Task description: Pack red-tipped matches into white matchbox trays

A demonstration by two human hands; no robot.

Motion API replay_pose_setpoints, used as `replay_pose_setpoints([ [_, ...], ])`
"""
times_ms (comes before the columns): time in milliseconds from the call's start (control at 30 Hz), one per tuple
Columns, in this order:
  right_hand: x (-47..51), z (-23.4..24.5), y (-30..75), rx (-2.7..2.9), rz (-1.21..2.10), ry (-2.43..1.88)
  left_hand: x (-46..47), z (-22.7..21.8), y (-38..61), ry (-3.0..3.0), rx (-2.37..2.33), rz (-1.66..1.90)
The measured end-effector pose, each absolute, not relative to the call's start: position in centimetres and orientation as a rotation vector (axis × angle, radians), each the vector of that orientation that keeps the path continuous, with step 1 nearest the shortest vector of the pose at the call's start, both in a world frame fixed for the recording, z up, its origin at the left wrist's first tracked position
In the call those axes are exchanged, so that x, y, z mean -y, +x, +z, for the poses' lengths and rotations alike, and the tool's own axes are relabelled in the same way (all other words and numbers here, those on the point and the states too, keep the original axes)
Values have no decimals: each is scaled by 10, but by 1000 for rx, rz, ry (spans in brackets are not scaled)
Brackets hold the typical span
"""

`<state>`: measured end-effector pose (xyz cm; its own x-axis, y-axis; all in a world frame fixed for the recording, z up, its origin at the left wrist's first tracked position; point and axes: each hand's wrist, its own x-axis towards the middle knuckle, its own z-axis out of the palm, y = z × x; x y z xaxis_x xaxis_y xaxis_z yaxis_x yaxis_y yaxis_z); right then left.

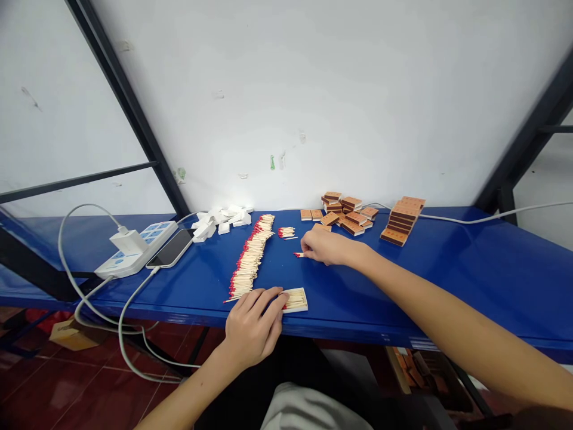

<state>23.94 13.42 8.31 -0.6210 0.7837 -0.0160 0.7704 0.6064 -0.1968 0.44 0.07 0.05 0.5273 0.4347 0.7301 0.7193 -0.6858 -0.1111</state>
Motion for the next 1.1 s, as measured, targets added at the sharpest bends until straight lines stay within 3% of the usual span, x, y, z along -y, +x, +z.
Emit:
replay_pose_setpoints([
  [467, -128, 86, 234, 2776, 137, -1284, 0, 2, 5, -2359, 938, -978],
  [1100, -119, 94, 228, 2818, 265, -1293, 0, 2, 5, -2362, 935, -979],
])
